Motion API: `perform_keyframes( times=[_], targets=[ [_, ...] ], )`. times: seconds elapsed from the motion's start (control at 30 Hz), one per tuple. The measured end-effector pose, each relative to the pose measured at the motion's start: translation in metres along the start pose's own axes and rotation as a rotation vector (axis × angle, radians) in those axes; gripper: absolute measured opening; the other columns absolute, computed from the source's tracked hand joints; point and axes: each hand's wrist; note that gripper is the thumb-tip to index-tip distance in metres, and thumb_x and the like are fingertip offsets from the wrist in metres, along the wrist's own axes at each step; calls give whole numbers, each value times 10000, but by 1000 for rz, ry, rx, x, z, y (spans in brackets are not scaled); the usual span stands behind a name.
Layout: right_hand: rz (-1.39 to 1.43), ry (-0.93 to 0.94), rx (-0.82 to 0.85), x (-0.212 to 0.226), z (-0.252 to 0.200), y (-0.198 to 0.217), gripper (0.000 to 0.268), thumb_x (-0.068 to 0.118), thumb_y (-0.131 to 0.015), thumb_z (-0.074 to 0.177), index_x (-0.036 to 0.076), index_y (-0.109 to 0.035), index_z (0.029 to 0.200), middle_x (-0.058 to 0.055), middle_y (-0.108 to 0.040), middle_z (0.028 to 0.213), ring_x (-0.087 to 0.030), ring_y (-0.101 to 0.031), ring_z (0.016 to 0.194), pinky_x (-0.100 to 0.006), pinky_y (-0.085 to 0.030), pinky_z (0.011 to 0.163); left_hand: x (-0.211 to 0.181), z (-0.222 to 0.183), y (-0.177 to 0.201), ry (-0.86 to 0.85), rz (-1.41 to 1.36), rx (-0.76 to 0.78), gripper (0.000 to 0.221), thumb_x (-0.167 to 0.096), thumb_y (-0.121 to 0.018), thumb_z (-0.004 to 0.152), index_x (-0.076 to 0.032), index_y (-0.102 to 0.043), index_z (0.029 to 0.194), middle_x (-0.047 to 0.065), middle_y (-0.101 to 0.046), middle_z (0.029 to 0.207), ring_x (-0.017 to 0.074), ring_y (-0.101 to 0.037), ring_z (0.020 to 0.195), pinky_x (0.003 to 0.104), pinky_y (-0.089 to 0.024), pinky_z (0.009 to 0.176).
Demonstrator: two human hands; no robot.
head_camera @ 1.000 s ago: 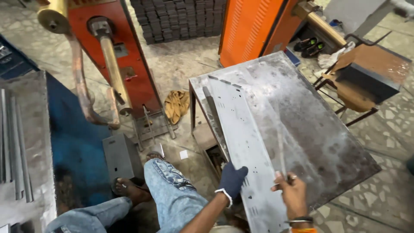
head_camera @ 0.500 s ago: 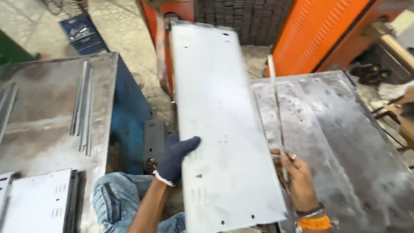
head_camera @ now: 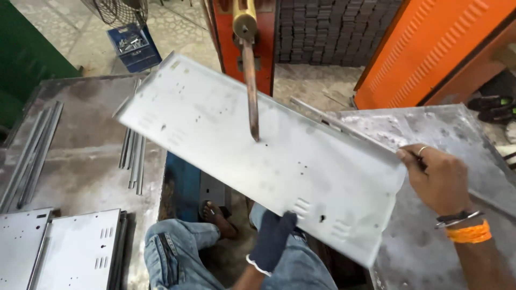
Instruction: Spot welding a long metal reinforcement rod onto a metal panel using a stationary spot welder.
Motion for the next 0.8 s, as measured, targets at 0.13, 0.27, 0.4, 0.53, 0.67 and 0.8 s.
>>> perform_keyframes(
  times=[0.13, 0.27, 0.4, 0.53, 0.67, 0.8],
  targets=[
    [7, 145, 15, 41, 48, 10, 180, 275, -763, 970, 95, -771, 981, -80, -758, 934, -260, -670, 633, -347, -498, 594, 17, 41, 33, 5, -217, 45, 474, -294, -640, 1014, 40, -614, 1349, 191, -673, 1143, 271, -611, 997, 434, -529, 848],
    [127, 347, 91, 82, 82, -14, 227, 282, -818, 829, 81, -742, 902, -78, -722, 846, -264, -688, 715, -366, -504, 626, -70, 50, 83, 50, -967, -123, 684, -481, -498, 973, 25, -527, 1432, 200, -652, 1368, 379, -623, 1215, 501, -486, 1029],
    [207, 439, 144, 138, 106, -56, 244, 258, -828, 817, 61, -688, 850, -71, -687, 854, -260, -671, 791, -383, -505, 691, -118, 32, 114, 55, -639, -61, 452, -203, -637, 969, 95, -635, 1309, 208, -715, 1225, 305, -693, 1103, 420, -540, 982],
    [201, 492, 120, 168, 131, -123, 224, 256, -833, 839, 83, -691, 835, -54, -679, 896, -251, -635, 858, -382, -475, 749, -103, 21, 98, 82, -516, -240, 299, -140, -679, 894, 55, -730, 1115, 136, -770, 1057, 238, -723, 978, 380, -580, 874],
    [110, 555, -13, 185, 158, -157, 392, 376, -809, 814, 40, -711, 991, -118, -624, 1073, -277, -556, 1010, -418, -408, 884, -119, 7, 92, -98, -258, -106, 262, -200, -714, 918, 56, -766, 928, 141, -780, 907, 228, -724, 858, 341, -577, 813],
    [-94, 530, -3, 200, 182, -154, 636, 625, -763, 835, 19, -772, 1026, -161, -609, 1041, -308, -541, 975, -452, -407, 851, -150, 5, 93, 27, -166, -130, 295, -225, -749, 922, 69, -743, 948, 133, -762, 859, 178, -659, 734, 318, -497, 625]
  ],
)
Point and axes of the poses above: each hand's wrist, its own z-axis towards the middle knuckle, its own y-axis out of the back of the hand, x = y × z
